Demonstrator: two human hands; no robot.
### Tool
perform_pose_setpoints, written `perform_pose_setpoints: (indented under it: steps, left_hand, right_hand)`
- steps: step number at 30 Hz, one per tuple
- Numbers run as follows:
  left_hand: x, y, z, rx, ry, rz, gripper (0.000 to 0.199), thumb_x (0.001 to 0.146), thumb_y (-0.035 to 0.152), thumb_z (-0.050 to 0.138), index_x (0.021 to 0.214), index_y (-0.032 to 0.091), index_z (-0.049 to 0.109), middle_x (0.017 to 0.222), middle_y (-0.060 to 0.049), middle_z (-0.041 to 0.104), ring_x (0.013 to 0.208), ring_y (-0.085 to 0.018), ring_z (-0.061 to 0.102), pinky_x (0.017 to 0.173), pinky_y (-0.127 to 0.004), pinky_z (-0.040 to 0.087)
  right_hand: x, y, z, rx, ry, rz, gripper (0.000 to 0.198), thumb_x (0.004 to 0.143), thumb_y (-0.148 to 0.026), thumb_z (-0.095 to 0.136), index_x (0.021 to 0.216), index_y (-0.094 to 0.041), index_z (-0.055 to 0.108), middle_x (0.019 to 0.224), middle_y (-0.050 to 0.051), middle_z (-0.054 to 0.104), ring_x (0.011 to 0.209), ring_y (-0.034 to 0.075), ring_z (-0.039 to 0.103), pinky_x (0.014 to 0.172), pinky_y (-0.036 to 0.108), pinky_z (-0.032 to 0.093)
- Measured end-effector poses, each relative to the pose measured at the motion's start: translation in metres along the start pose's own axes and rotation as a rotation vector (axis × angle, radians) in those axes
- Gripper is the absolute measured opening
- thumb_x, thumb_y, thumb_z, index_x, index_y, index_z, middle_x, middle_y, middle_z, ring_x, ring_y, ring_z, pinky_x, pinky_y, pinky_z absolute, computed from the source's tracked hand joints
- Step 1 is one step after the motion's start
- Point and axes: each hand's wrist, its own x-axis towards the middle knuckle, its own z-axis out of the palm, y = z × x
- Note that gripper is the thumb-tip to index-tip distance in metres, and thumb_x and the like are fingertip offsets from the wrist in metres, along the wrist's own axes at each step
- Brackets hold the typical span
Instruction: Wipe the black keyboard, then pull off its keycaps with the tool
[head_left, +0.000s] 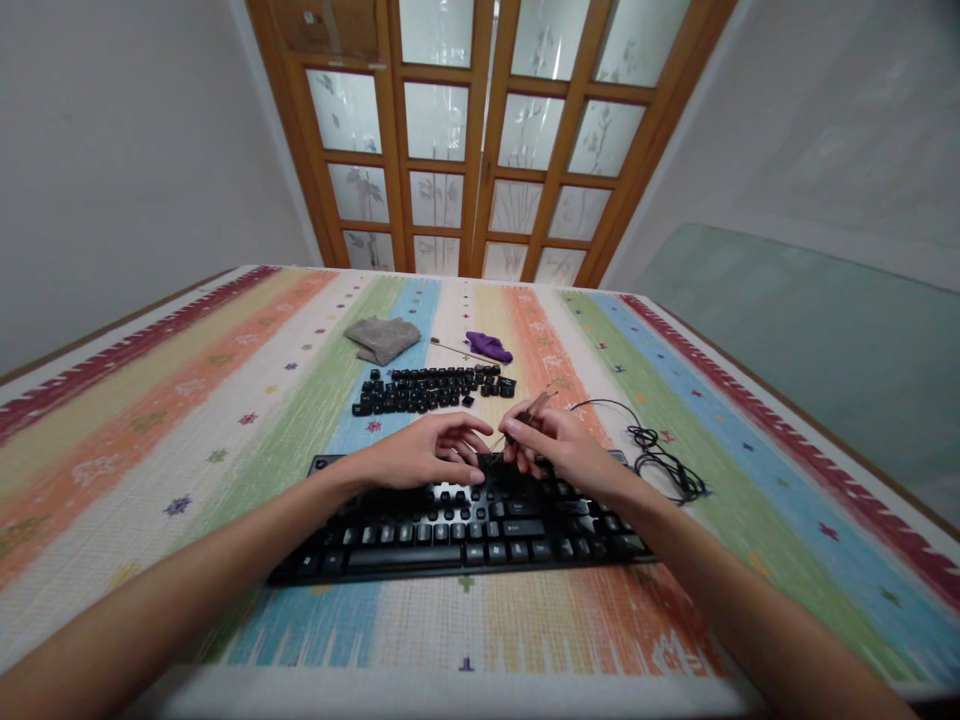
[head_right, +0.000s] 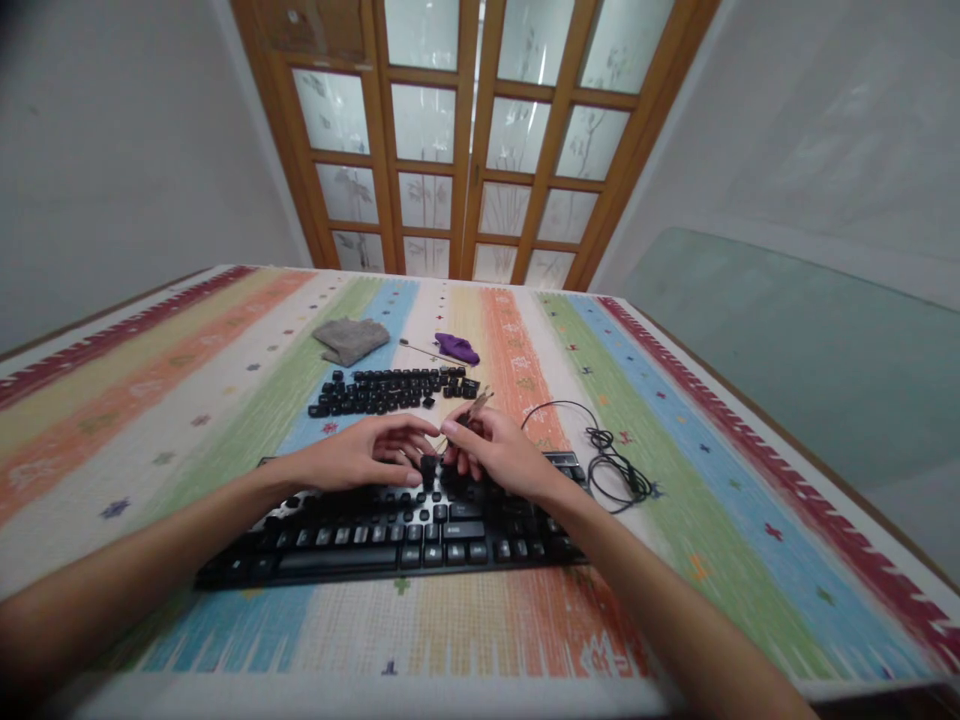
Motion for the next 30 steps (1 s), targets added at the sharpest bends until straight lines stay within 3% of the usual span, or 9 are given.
perform_pose_setpoints:
  steps: [7,15,20,25,28,30]
  left_hand:
    - [0.013,-0.002,0.008,-0.098,0.050,-0.049,0.050,0.065,0.026,0.088,0.108,0.017,0.066,0.095,-0.005,0.069,0.085,-0.016,0.066,0.082,-0.035,0.052]
    - [0.017,-0.002,0.009,-0.105,0.034,-0.024,0.038,0.066,0.030,0.087,0.098,0.016,0.071,0.094,-0.005,0.072,0.084,-0.016,0.066,0.083,-0.035,0.052]
    - [0.014,0.001,0.008,0.230,0.117,0.085,0.023,0.079,0.030,0.077,0.096,0.014,0.074,0.088,-0.005,0.075,0.080,-0.016,0.068,0.078,-0.031,0.054]
    - [0.020,0.003,-0.001,0.575,0.167,0.317,0.018,0.088,0.028,0.068,0.101,0.016,0.072,0.097,-0.007,0.075,0.086,-0.017,0.068,0.082,-0.033,0.055]
    - [0.033,-0.005,-0.014,0.786,0.215,0.439,0.013,0.090,0.023,0.064,0.101,0.017,0.070,0.110,-0.009,0.069,0.105,-0.021,0.062,0.094,-0.041,0.051]
    - [0.043,-0.013,-0.022,0.912,0.232,0.450,0.011,0.090,0.019,0.063,0.098,0.018,0.070,0.114,-0.010,0.065,0.111,-0.023,0.057,0.097,-0.044,0.048]
  right_hand:
    - [-0.017,-0.002,-0.006,-0.054,-0.010,-0.073,0.037,0.092,-0.053,0.058,0.101,-0.017,0.057,0.075,0.001,0.062,0.059,0.011,0.058,0.053,0.024,0.048]
    - [-0.022,0.001,-0.012,-0.049,-0.030,-0.116,0.037,0.093,-0.053,0.057,0.100,-0.017,0.058,0.078,0.002,0.063,0.063,0.012,0.061,0.056,0.025,0.049]
    - [-0.022,0.004,-0.013,-0.060,0.061,-0.105,0.035,0.093,-0.051,0.058,0.099,-0.016,0.057,0.074,0.001,0.062,0.061,0.012,0.060,0.056,0.025,0.049]
    - [-0.021,0.004,-0.012,-0.122,0.134,-0.085,0.035,0.093,-0.052,0.056,0.096,-0.017,0.057,0.075,0.002,0.063,0.060,0.013,0.060,0.056,0.026,0.049]
    - [-0.023,0.002,-0.013,-0.177,0.088,-0.075,0.035,0.094,-0.052,0.055,0.094,-0.017,0.058,0.075,0.002,0.064,0.060,0.013,0.060,0.057,0.027,0.048]
    - [-0.026,-0.002,-0.013,-0.239,0.014,-0.085,0.035,0.094,-0.052,0.055,0.091,-0.017,0.059,0.075,0.002,0.065,0.062,0.013,0.060,0.059,0.027,0.048]
